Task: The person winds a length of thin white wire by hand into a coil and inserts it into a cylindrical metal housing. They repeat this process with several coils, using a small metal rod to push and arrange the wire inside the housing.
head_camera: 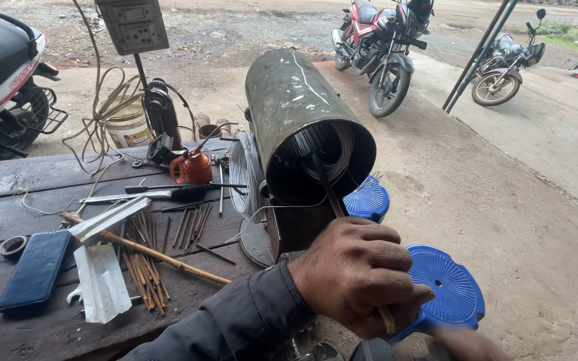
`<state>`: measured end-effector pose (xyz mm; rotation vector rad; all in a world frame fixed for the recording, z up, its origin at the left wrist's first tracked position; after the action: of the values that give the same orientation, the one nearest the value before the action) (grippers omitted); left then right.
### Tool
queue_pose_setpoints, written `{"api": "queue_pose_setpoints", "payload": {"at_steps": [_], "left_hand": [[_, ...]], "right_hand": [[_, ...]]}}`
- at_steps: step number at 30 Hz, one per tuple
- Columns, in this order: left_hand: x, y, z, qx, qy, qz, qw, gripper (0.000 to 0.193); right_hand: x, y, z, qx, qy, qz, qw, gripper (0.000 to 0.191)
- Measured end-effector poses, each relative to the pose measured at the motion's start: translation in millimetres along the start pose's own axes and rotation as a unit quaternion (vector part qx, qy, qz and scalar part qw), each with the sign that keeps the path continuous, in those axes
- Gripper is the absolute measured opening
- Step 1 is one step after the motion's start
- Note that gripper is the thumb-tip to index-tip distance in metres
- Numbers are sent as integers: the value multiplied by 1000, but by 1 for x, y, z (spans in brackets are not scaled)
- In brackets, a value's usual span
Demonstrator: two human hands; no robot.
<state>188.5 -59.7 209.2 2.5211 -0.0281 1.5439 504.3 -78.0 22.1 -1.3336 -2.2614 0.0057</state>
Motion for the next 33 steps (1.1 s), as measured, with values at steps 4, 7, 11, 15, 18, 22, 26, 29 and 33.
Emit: {"api": "queue_pose_setpoints", "payload": {"at_steps": [4,7,11,15,18,22,26,29,33], "left_hand": [[-15,-11,9,0,-7,-4,1000,8],[-9,-9,10,7,-7,-23,1000,17],[22,44,-29,9,19,44,999,19],[11,106,-93,-25,113,-155,981,17],[-15,113,-121,-28,244,-178,953,14],[-23,91,-146,-152,401,-153,890,29],[7,69,-154,297,199,-253,899,45],[20,11,-128,375,28,-219,900,68],[0,-29,-119,448,-61,-257,854,72]], "right_hand": [[2,-2,-3,-1,-11,5,1000,17],[3,-3,-4,3,-12,1,1000,17],[-3,-4,-6,-10,1,17,1000,19],[-19,-8,-12,-7,19,33,999,20],[-22,-8,-15,-14,36,41,998,21],[-17,-4,-7,-22,-39,87,995,17],[-16,-17,-14,47,22,5,999,35],[-13,-22,-15,46,63,34,996,43],[-7,-29,-27,2,86,23,996,39]]}}
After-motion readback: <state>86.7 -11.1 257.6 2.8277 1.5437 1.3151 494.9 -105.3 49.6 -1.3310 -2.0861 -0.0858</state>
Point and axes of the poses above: each hand's wrist, its own x-axis towards the middle knuckle, its own z-axis out of the palm, y = z × x, the point moved 4 cm from there along x, towards the middle knuckle, and after that the axes turned 7 degrees about -x, right-handed, at the moved point
